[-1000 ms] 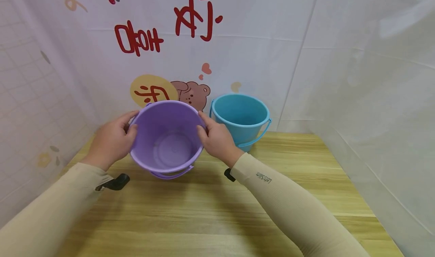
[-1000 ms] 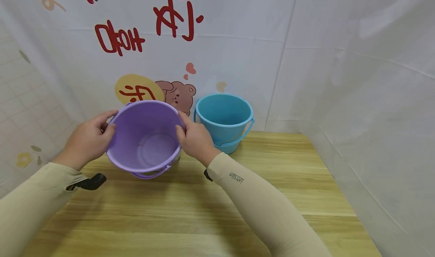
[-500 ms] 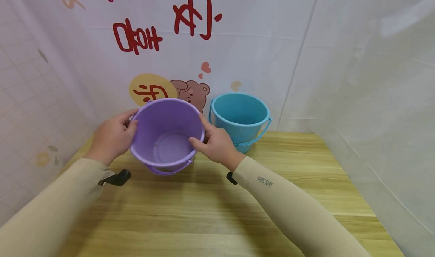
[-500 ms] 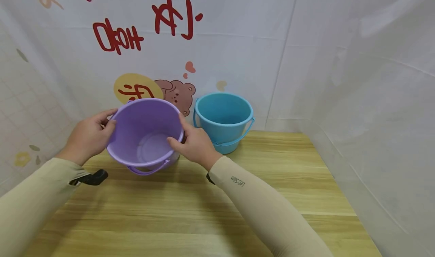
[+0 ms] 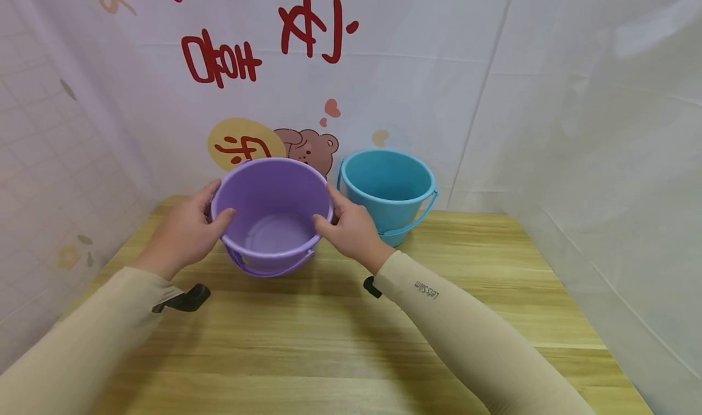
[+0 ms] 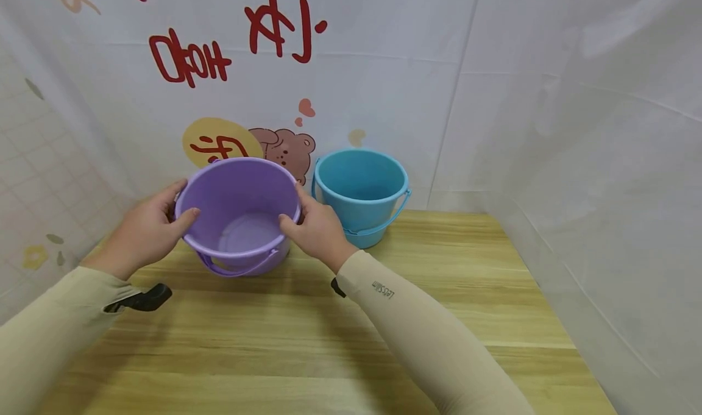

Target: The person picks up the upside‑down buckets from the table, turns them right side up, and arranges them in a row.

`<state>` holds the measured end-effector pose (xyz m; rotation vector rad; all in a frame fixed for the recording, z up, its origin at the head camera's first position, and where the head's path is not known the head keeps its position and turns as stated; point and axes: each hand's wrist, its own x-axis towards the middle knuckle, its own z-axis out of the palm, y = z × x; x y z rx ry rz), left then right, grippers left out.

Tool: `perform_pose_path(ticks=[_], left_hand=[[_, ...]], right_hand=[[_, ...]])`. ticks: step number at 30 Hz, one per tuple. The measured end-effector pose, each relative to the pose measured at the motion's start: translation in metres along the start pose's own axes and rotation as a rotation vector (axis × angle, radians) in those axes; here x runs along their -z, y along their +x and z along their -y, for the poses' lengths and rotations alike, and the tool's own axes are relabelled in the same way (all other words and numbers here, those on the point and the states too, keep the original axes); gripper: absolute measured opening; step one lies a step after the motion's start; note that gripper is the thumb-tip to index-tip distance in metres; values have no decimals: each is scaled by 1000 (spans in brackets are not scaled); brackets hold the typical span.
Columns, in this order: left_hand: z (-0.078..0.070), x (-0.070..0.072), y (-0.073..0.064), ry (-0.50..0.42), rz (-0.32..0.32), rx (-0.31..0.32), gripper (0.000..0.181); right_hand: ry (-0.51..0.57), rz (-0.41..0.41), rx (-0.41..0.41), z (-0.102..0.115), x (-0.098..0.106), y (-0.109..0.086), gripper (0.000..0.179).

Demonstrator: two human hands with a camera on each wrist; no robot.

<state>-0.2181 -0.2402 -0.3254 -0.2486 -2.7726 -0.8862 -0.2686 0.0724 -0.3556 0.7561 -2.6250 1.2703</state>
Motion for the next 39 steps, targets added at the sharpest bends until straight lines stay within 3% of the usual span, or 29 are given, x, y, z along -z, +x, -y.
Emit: perform_pose_path(ticks=[4,8,12,18,31,35,39], left_hand=[[-3,-3,2,11,-10,45,70],[-5,-5,5,39,-26,78,68],[-5,-5,9,59,-29,103,67],[-4,-6,14,42,-17,138,67],[-1,-7,22,49,-7,139,68],[1,-7,21,41,20,106,78],[3,-6,20,76,96,89,100]], right_hand=[[-39,-22,17,3,-1,-1,74],[-147,-87,39,10,-3,-6,68],[-225,-117,27,16,-7,-13,78],[-281,-64,39,19,-11,-17,94],[-240,-1,-60,17,-12,-12,100],[-228,0,-74,17,-12,-10,98],[-229,7,-91,16,-12,-8,99]])
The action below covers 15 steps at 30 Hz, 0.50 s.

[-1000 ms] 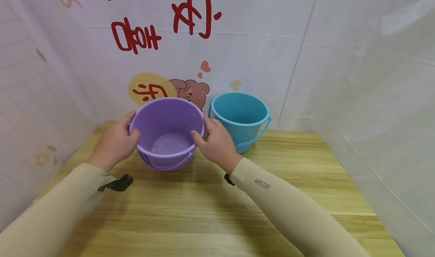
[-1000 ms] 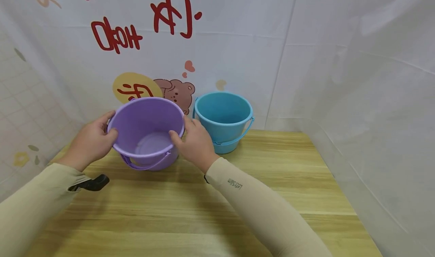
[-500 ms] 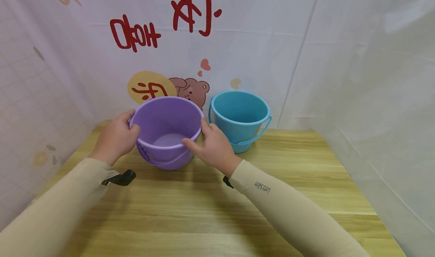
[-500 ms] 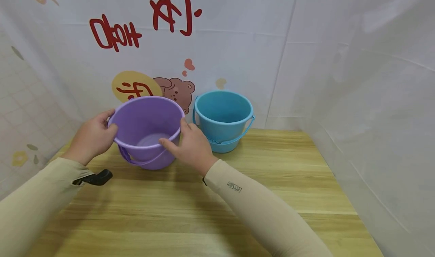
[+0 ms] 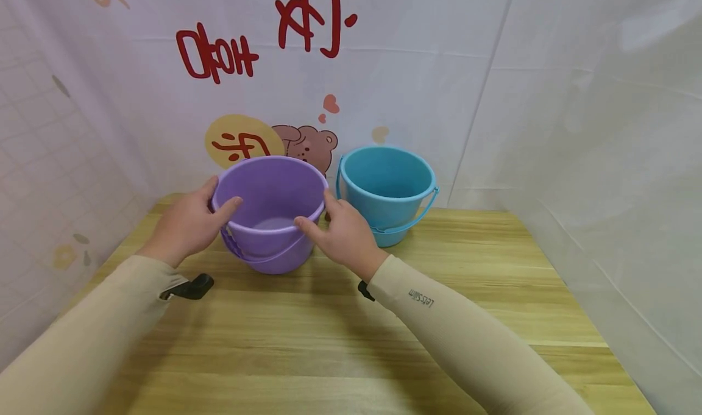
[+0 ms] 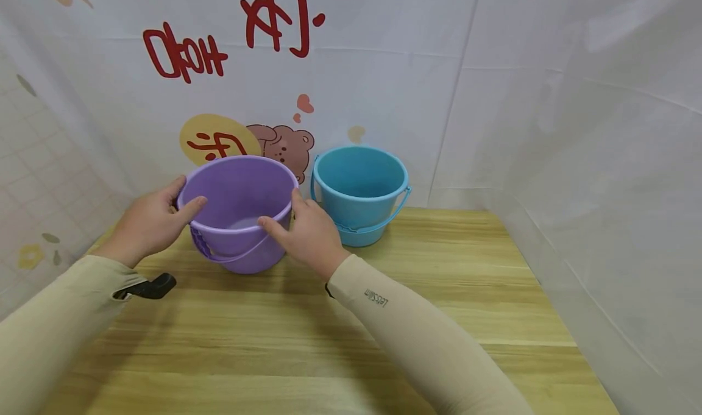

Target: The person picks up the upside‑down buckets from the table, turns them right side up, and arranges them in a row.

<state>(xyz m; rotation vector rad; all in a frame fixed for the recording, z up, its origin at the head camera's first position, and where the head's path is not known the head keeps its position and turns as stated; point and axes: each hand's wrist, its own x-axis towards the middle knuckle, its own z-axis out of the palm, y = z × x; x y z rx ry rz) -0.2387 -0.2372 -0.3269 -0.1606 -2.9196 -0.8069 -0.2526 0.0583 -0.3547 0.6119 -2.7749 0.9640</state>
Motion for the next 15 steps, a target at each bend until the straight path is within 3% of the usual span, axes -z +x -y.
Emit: perform_pose_path(ticks=[5,15], left_hand=[[1,0,1,34,65,12,113],[5,-3,0,0,15,19,103]], right_hand=[[5,7,-2,2,0,3,97],[-56,45,5,10,0,4,87]])
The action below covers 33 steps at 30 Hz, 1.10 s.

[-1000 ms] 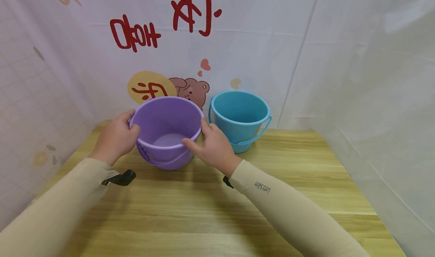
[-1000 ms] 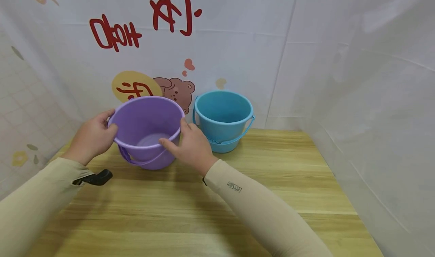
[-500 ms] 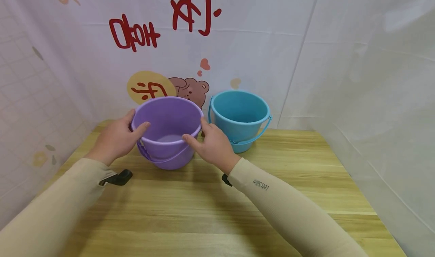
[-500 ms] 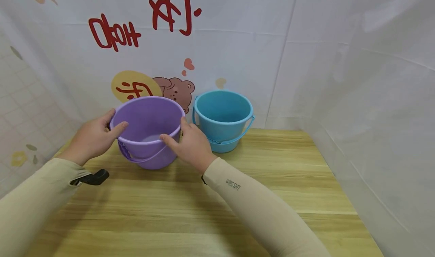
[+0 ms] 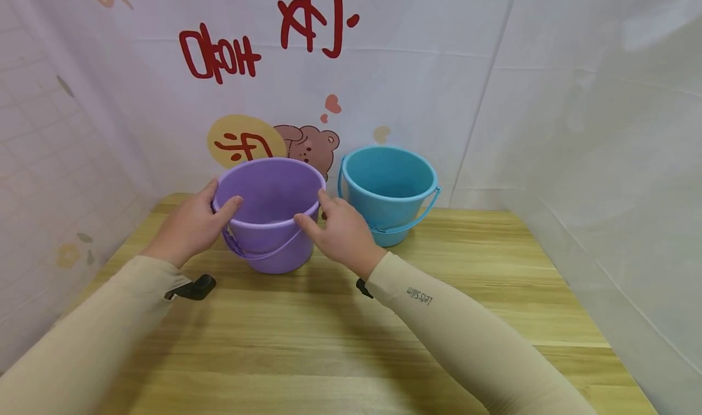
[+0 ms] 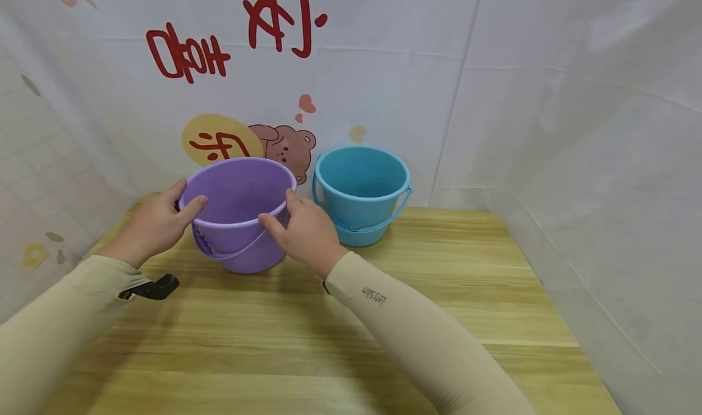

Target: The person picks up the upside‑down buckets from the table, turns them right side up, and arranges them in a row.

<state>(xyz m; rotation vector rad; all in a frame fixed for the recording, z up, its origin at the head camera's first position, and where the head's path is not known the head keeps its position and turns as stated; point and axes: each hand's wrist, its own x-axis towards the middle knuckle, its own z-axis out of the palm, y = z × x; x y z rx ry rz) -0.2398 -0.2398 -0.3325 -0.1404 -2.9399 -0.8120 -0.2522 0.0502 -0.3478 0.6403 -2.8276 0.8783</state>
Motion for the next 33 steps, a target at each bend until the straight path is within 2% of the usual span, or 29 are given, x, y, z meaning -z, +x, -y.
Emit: perform_pose_path(ticks=[6,9,15,18,22,26,33], left_hand=[[1,2,-4,26,31,-55,112],[0,2,-4,12,58,-71,116],[-5,-1,-4,-15,90,-27,124],[-6,-3,-3,-22,92,-11,125],[-9,-7,-2,-21,89,-3,126],[-12,-11,-2,-33,74,2,124],[-19,-17,-2,-40,0,15,120]], right_hand=[[-4,8,-10,1,3,-1,85],[-39,-29,15,1,2,-1,80],[-307,-166,176,-1,0,-3,60],[-361,-186,207,-3,-1,-3,58],[-402,-210,228,-4,-2,-4,53],[-445,-232,286,-5,-5,-6,51],[-515,-303,355,-12,-13,-9,55]])
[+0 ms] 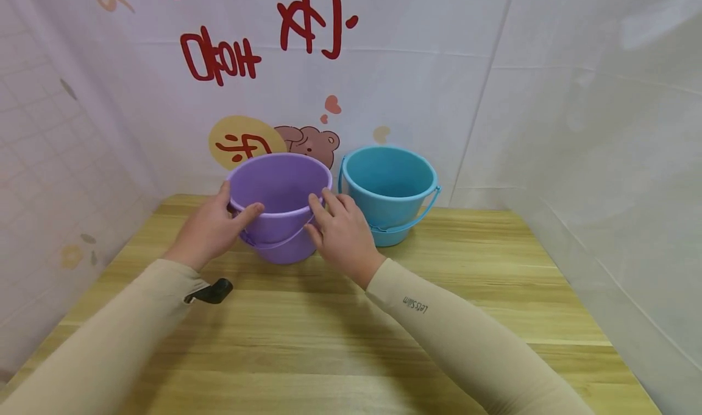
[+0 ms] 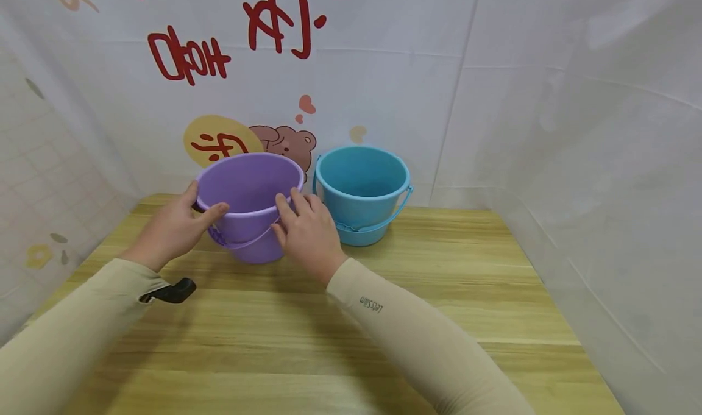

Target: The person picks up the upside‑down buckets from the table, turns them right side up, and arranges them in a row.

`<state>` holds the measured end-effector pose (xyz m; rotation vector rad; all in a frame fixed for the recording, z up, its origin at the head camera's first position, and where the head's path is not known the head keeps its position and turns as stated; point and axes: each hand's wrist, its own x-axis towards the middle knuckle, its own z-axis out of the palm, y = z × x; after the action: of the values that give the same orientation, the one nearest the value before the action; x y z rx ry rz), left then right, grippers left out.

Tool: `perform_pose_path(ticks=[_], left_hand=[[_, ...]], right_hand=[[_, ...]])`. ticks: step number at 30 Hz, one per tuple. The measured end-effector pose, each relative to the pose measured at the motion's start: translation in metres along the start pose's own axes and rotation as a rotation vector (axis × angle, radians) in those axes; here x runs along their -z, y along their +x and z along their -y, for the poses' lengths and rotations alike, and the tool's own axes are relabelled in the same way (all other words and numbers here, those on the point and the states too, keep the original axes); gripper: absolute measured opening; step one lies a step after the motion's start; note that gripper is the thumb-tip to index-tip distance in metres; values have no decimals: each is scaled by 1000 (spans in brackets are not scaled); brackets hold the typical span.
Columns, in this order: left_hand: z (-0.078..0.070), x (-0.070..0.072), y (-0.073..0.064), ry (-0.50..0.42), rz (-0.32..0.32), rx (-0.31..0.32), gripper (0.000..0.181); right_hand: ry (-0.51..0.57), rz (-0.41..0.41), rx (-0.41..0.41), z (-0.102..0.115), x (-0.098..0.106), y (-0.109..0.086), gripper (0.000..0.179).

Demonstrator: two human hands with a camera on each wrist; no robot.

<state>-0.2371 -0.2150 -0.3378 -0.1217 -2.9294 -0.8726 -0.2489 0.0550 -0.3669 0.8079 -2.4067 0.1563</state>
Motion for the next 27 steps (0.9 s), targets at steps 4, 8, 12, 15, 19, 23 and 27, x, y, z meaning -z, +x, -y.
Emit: perform_pose_path(ticks=[4,8,12,15,19,23,27], left_hand=[[-1,-5,1,32,-54,27,118],[-2,-8,3,27,-89,18,116],[-3,-8,7,38,-83,-5,116],[-2,-6,11,57,-62,-12,117],[-1,-7,15,67,-45,-16,120],[-2,-7,18,74,-40,-17,121],[-3,-8,23,72,-36,-11,122]], right_hand=[[-14,-29,26,-1,-4,-2,58],[-25,-12,10,-3,-5,1,57],[-40,32,-9,-4,-3,5,57],[-46,60,-25,-5,-2,8,57],[-62,78,-46,-7,-2,11,56],[-63,84,-49,-8,-1,15,53],[-92,134,-40,-10,0,21,52]])
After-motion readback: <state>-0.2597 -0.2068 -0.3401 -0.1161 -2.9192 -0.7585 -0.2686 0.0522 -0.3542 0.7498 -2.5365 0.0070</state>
